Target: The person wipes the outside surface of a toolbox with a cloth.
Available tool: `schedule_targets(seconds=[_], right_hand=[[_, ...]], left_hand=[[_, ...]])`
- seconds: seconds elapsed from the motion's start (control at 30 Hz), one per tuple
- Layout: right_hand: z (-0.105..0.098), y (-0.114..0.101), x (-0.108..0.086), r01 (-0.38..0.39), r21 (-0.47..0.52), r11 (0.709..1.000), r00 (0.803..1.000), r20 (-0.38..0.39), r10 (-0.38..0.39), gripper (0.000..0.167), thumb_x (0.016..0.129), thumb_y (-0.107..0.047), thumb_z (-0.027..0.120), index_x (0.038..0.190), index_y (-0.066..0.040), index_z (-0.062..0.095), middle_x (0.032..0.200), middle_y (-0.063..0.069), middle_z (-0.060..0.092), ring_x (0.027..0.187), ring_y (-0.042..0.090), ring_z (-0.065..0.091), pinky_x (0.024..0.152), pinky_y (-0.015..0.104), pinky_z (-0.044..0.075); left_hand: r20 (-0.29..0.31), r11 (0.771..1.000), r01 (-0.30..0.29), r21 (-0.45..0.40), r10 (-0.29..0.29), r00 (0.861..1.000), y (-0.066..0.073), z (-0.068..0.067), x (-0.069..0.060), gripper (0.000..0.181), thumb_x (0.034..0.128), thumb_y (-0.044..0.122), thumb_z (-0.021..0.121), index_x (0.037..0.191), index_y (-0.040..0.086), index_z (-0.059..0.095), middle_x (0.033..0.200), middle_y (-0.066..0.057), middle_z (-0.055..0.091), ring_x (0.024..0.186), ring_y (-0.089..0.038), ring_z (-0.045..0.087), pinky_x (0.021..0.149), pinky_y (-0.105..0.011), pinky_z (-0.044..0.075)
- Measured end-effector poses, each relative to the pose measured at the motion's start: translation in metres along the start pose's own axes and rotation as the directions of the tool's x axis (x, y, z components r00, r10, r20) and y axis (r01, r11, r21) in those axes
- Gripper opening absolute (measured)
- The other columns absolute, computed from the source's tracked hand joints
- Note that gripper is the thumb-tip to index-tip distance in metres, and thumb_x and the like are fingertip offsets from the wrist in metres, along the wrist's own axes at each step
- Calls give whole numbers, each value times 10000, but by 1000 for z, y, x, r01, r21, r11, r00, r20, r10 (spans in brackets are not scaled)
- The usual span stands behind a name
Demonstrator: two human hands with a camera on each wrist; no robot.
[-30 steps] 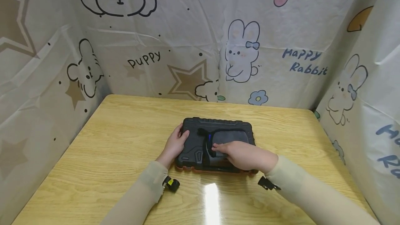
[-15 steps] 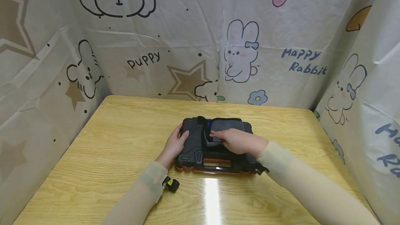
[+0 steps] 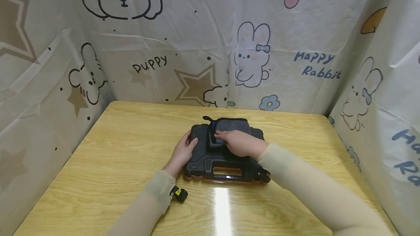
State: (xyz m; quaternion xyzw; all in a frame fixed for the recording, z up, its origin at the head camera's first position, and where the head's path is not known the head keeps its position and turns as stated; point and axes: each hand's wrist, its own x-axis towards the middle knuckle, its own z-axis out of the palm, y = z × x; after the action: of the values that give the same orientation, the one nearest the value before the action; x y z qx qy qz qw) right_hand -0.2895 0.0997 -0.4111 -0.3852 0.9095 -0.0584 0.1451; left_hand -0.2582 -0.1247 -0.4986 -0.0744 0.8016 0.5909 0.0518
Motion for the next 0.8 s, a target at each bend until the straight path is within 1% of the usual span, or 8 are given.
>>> schedule_targets(seconds=[0.2, 0.33, 0.43, 0.57, 0.63, 0.73, 0.8], right_hand=[[6, -10, 4, -21, -30, 999, 1000, 1, 21, 482, 1074, -32, 456, 1556, -44, 443, 1639, 137, 381, 1493, 296, 413, 1193, 438, 382], [9, -16, 1, -10, -36, 999, 1000, 8, 10, 484, 1069, -8, 450, 1551, -51, 454, 1641, 127, 383, 1489, 298, 420, 1189, 433, 388], [11, -23, -4, 7, -54, 999, 1000, 27, -6, 509, 1058, 22, 458, 1559, -66, 445, 1652, 107, 370, 1498, 291, 406, 1182, 416, 398], [15, -37, -13, 39, -103, 994, 998, 47, -34, 568, 1025, 69, 498, 1569, -80, 432, 1663, 87, 355, 1504, 280, 397, 1137, 382, 450], [17, -44, -18, 60, -117, 991, 997, 53, -54, 591, 1014, 73, 524, 1574, -84, 423, 1666, 83, 349, 1504, 276, 397, 1113, 369, 474], [21, -52, -26, 96, -138, 986, 995, 44, -91, 580, 1016, 51, 548, 1568, -83, 434, 1657, 83, 367, 1494, 274, 415, 1087, 360, 497], [23, -57, -31, 114, -152, 982, 993, 42, -109, 581, 1016, 46, 553, 1569, -85, 434, 1655, 81, 373, 1489, 273, 423, 1047, 343, 526]], left_hand=[[2, 1000, 0, 5, 0, 1000, -4, 0, 0, 657, 1095, 287, 502, 1638, 38, 228, 1667, -259, 254, 1536, -401, 292, 1225, -526, 306], [3, 1000, -3, 17, 3, 1000, -4, 0, 0, 656, 1095, 294, 498, 1637, 37, 231, 1664, -263, 258, 1533, -402, 297, 1224, -526, 309], [-3, 1000, -9, 23, 9, 1000, -4, 1, 0, 652, 1093, 294, 501, 1633, 34, 242, 1660, -265, 266, 1530, -402, 303, 1223, -524, 313], [-16, 999, -26, 20, 26, 1000, -2, 1, 1, 633, 1095, 283, 494, 1621, 17, 265, 1644, -277, 295, 1515, -413, 327, 1214, -529, 327], [-20, 999, -36, 12, 36, 999, -2, 1, 1, 612, 1097, 266, 486, 1612, 5, 282, 1626, -284, 329, 1500, -416, 357, 1209, -530, 337], [-29, 999, -47, 22, 47, 998, -2, 1, 1, 580, 1093, 230, 473, 1598, -3, 309, 1587, -294, 393, 1468, -419, 413, 1199, -532, 352], [-33, 998, -46, 37, 47, 998, -2, 1, 1, 566, 1083, 200, 461, 1594, 0, 322, 1560, -302, 429, 1445, -419, 444, 1191, -532, 365]])
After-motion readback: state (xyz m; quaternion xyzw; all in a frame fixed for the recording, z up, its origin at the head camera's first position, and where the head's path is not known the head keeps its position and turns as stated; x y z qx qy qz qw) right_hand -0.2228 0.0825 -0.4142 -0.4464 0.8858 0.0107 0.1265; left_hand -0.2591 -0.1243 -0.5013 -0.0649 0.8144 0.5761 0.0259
